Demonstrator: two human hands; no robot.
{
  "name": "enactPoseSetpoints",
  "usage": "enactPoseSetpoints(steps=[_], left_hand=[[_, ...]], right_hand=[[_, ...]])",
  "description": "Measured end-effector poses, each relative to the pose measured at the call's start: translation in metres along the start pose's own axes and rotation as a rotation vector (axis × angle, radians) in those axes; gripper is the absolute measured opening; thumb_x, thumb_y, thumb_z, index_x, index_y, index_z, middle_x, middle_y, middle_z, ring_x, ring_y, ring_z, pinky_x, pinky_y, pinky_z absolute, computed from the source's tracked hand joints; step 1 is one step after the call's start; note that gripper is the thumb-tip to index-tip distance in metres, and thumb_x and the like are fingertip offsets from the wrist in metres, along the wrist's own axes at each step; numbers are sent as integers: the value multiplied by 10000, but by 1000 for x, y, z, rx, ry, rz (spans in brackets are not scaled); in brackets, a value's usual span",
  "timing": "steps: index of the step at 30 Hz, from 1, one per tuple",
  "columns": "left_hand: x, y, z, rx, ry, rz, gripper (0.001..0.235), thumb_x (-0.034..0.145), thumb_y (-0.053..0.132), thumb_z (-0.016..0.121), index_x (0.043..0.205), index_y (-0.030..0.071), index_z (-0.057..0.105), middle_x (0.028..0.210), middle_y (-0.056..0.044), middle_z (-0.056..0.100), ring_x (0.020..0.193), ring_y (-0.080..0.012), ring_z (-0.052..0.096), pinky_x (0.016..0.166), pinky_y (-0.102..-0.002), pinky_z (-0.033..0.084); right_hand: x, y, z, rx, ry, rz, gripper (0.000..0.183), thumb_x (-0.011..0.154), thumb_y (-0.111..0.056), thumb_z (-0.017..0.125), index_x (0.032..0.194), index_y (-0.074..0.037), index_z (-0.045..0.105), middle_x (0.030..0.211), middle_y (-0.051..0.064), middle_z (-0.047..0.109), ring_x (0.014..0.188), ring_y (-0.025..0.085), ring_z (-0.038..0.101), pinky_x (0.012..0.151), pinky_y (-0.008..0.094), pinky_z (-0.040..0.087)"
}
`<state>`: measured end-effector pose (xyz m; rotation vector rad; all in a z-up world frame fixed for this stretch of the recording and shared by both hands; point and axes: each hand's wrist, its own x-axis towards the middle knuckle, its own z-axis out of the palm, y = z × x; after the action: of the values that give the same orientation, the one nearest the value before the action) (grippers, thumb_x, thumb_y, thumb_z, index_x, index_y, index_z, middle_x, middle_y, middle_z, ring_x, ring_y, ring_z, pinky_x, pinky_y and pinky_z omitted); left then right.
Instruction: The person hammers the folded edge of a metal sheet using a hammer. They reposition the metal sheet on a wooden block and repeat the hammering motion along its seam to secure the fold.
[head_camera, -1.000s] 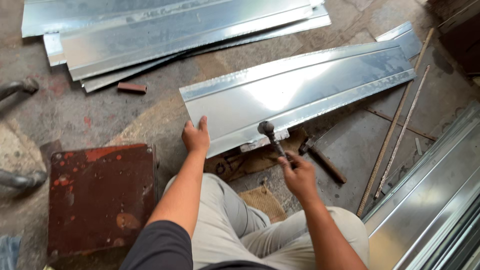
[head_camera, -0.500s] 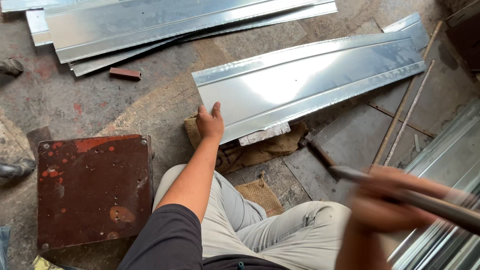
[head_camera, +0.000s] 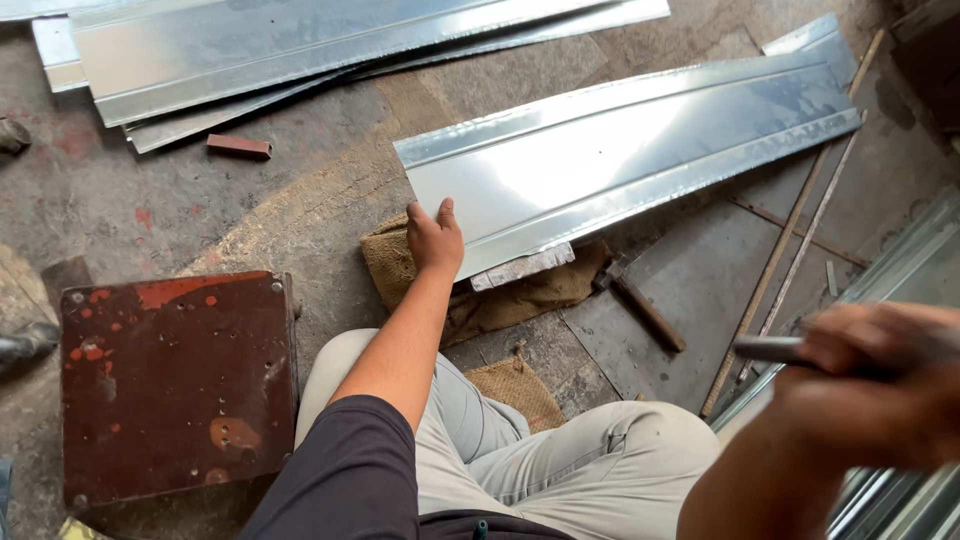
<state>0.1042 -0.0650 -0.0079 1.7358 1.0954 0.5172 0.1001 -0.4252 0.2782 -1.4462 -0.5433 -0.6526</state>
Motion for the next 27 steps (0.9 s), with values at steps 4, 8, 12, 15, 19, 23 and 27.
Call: enactPoseSetpoints(steps=[4,8,12,15,19,23,27], left_hand=[[-1,3,-1,19,-9,21,523,1027,423,570,1256,-24,425,1205,-283,582,1076,-441,633,875,-518,534],[1,-5,2,20,-54,36,545,1035,428,549,1295,-30,409,1247,-281,561,1128,-435,611,918,-514,528],[4,-9,12,75,76,204,642,1045,419,571,1381,-83,354,1328,-350,505,1183,-506,536,963,-554,457],[2,-5,25,260,24,73,623,1035,469,519,1398,-17,375,1283,-257,579,1178,-426,590,1001,-591,422],[4,2,19,259,3,98,617,1037,465,494,1400,-19,375,1313,-248,582,1194,-418,592,993,-599,425],[4,-3,20,227,-15,124,631,1044,446,479,1434,-33,349,1341,-268,567,1220,-435,571,995,-614,407],[1,-7,20,221,7,154,660,1074,438,462,1483,-57,310,1409,-302,526,1260,-461,527,1033,-589,407]], right_hand=[[-51,39,14,-3,-42,-34,380,1144,-362,474,1006,-38,616,734,84,527,561,146,478,531,293,403],[-137,81,65,-498,-531,574,229,1069,-228,572,1044,-37,695,802,98,603,654,150,522,586,291,428],[-100,68,61,-503,-460,754,223,1044,-255,691,994,-45,748,740,88,642,595,144,558,521,286,461],[-44,49,21,127,-150,383,109,1124,-178,676,1170,-83,704,934,81,717,758,106,682,619,228,543],[-5,30,-31,139,11,79,418,1184,-404,495,965,-54,554,738,82,505,528,134,398,517,283,321],[-89,69,0,52,-84,185,288,1105,-360,542,1031,-91,609,732,58,549,554,144,431,519,295,359],[-143,73,74,-629,-677,947,234,991,-242,666,1195,-135,709,761,45,660,568,139,507,503,309,427]])
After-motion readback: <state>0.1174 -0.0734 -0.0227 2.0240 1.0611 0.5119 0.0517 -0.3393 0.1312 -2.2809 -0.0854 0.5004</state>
